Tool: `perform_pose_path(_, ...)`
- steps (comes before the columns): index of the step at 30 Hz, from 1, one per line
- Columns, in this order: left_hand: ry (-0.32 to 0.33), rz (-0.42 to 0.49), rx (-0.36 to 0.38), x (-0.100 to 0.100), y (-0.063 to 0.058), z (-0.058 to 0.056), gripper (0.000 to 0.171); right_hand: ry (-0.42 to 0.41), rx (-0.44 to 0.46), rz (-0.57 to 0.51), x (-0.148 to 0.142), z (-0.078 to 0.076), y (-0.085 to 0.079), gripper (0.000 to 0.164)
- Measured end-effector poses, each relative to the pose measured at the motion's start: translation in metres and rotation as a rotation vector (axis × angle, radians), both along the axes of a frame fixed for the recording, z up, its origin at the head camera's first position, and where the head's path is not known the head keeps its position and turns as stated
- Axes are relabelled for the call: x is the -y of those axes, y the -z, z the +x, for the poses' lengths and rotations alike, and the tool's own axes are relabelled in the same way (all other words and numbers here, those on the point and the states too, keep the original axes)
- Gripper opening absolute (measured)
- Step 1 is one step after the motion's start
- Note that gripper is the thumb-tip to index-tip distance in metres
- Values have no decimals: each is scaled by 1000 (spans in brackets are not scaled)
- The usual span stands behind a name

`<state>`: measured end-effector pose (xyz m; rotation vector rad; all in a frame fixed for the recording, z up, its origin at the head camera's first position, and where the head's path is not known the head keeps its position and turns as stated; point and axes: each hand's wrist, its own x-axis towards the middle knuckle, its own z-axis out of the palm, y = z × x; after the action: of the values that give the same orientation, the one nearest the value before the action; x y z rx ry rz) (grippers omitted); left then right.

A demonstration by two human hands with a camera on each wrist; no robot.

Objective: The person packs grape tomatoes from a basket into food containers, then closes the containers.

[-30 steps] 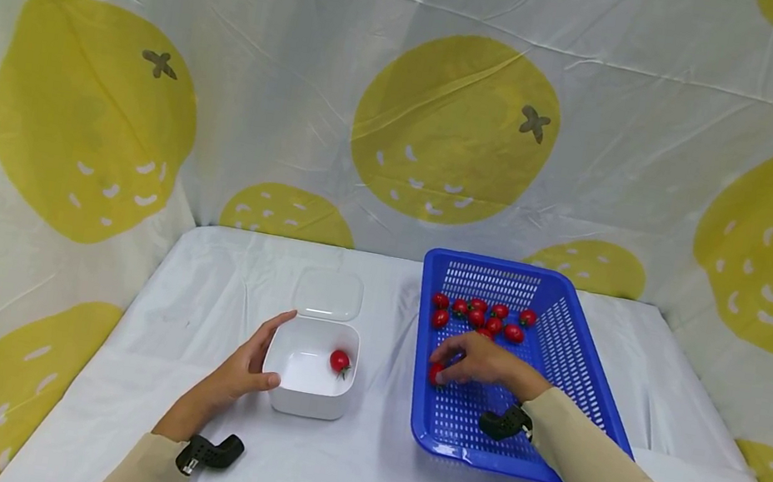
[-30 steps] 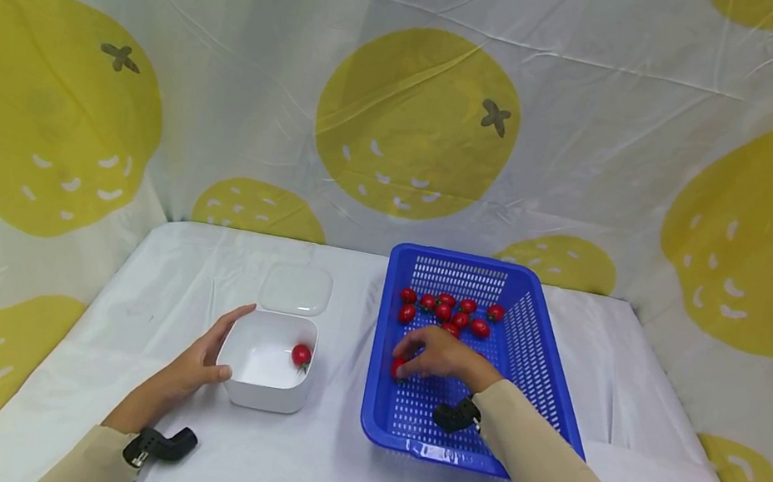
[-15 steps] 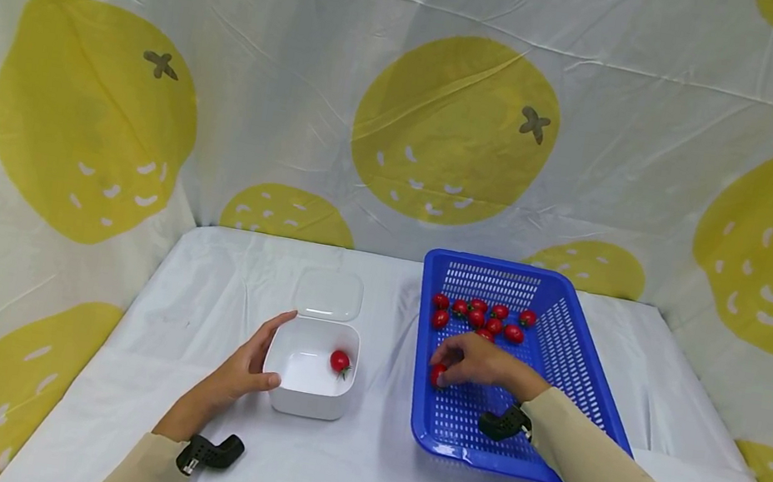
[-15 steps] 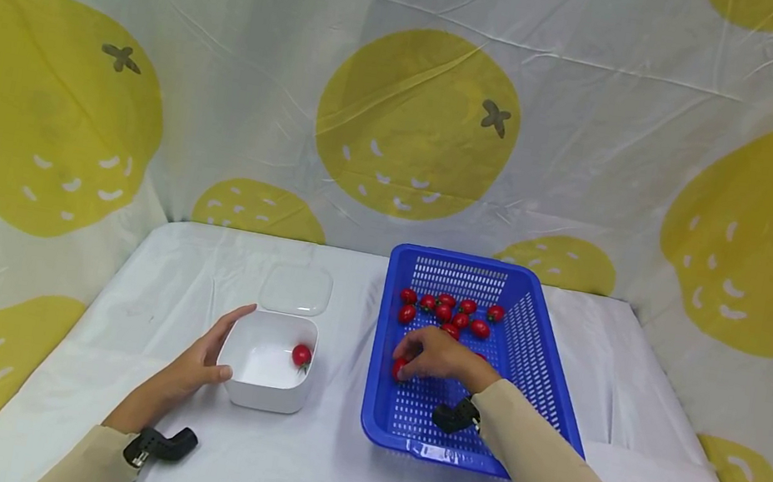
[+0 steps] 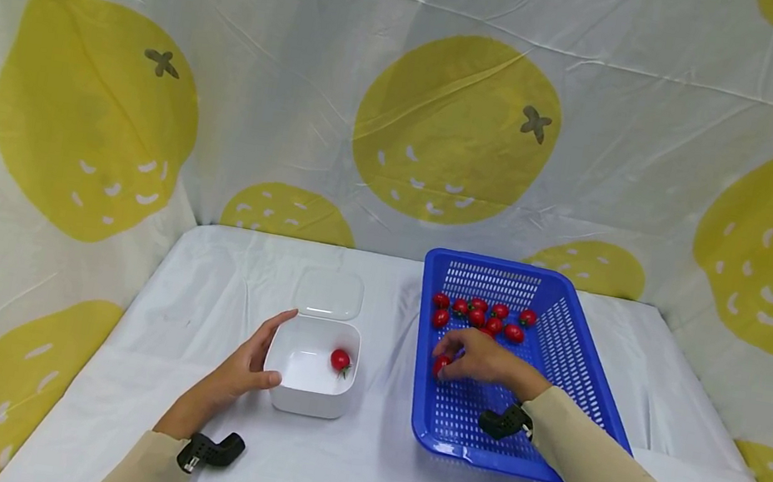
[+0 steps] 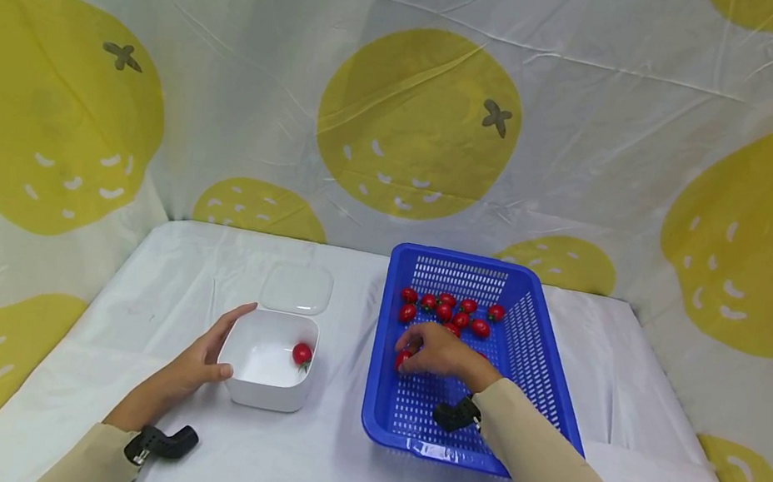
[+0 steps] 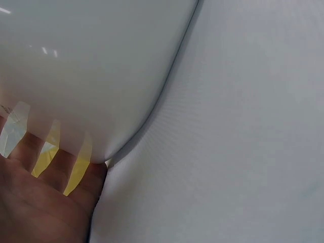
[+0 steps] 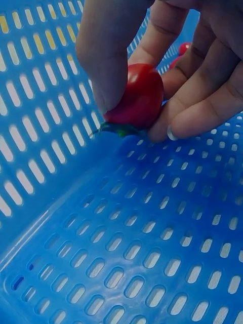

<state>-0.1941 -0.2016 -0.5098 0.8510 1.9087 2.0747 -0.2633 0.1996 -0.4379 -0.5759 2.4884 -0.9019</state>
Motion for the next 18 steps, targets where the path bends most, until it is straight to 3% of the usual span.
perform_pose_path(18, 4, 4, 6, -1, 0, 0, 90, -1, -109, -144, -4, 2, -11, 35)
